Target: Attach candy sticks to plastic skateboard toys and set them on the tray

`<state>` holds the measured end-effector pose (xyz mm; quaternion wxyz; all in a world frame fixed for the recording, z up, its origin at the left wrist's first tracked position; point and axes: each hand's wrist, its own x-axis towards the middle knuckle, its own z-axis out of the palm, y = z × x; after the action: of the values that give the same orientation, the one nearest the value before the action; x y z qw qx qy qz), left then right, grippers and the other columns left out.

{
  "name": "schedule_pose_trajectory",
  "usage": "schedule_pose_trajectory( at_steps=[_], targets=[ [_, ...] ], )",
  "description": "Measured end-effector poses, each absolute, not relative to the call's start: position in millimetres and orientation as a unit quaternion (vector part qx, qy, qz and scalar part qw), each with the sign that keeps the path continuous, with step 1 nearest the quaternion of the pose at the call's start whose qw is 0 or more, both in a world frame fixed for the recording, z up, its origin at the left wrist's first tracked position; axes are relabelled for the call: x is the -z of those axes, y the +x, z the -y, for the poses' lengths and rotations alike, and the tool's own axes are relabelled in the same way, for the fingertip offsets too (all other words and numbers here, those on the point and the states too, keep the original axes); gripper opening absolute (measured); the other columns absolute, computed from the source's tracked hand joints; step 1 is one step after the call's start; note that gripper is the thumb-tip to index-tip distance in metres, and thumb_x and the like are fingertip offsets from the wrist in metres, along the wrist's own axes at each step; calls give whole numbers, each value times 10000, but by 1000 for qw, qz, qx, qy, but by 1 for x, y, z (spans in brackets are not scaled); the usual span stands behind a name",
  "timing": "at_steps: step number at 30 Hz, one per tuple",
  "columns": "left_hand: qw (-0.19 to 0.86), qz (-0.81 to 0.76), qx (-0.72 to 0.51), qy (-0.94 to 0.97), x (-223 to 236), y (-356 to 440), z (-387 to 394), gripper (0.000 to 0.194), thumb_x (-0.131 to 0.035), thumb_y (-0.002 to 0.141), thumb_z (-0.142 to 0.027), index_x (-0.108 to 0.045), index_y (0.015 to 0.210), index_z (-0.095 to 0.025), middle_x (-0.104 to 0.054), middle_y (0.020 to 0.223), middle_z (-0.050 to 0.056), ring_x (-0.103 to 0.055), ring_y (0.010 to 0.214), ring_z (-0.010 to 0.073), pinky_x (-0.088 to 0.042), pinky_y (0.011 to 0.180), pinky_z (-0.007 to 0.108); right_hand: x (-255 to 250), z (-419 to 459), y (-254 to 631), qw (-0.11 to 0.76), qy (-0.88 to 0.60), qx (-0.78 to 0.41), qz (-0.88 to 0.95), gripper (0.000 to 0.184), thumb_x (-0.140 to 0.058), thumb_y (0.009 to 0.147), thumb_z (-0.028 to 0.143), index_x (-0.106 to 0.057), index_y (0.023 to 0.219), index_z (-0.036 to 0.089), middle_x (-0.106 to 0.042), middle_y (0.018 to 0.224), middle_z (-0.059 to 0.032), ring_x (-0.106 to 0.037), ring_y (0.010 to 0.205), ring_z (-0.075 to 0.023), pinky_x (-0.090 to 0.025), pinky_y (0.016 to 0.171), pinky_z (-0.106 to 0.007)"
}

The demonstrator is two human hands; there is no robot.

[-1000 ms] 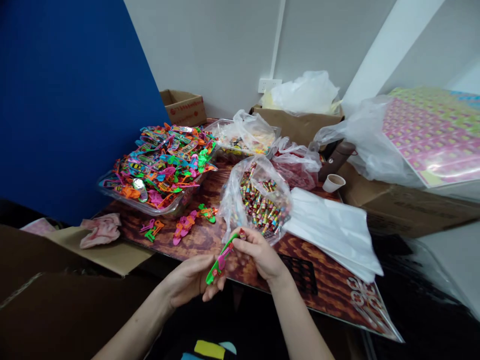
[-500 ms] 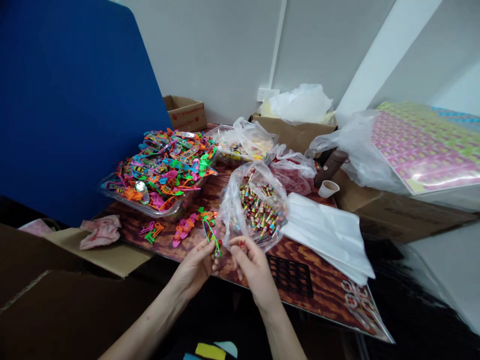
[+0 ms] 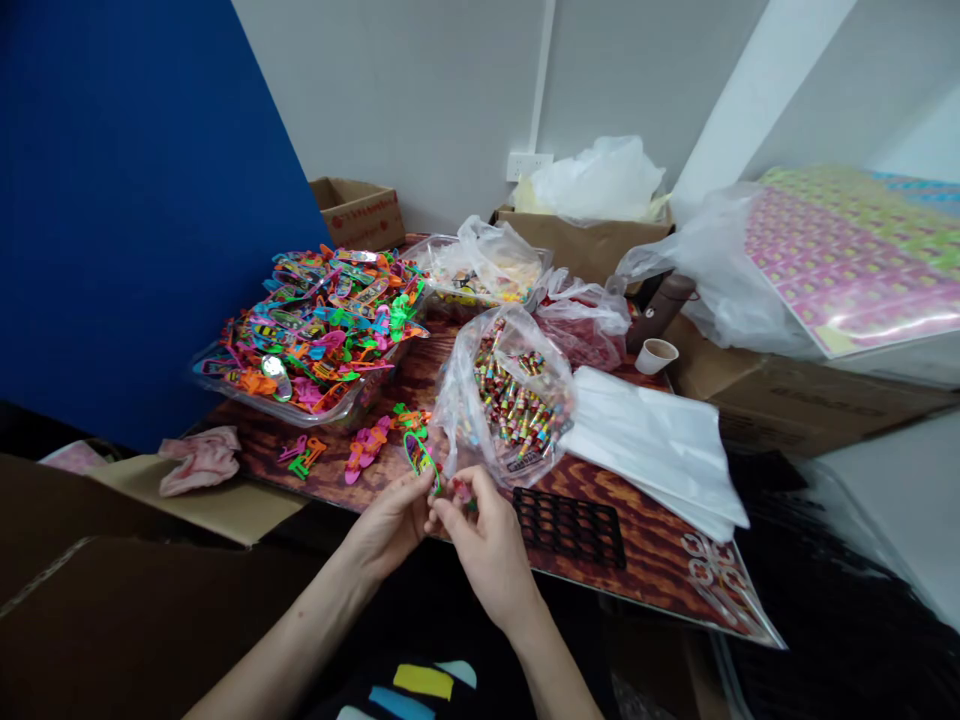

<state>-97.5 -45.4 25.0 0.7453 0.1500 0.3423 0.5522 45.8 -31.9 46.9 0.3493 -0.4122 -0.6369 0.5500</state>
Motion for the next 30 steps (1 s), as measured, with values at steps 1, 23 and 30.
schedule_pose_trajectory(
  at_steps=[1,23,30],
  targets=[
    [745,-335,-560,135,-27,-97,45,294,-733,767,-354,-566,731,-116,-523,595,-23,-482,486,52,-365,456,160,-48,34,48,350,-428,-523,648,211,-557,884,379,-536,1014,214,-606,857,-9,-577,771,-161,-447,693,-255],
    [713,-382,-561,173,-42,-81,48,375,-743,728,-444,-571,698,-112,-479,553,-40,-402,459,34,-275,437,161,-46,53,53,330,-458,-348,748,177,-389,972,285,-555,973,225,-636,888,-49,-598,774,-188,-392,679,-270],
    [654,-441,-568,235,-34,-80,48,376,-746,722,-439,-545,656,-127,-532,523,-24,-432,442,49,-309,447,169,-46,50,55,262,-489,-277,785,205,-355,973,290,-520,876,217,-593,739,-31,-566,648,-185,-299,590,-282]
  ],
)
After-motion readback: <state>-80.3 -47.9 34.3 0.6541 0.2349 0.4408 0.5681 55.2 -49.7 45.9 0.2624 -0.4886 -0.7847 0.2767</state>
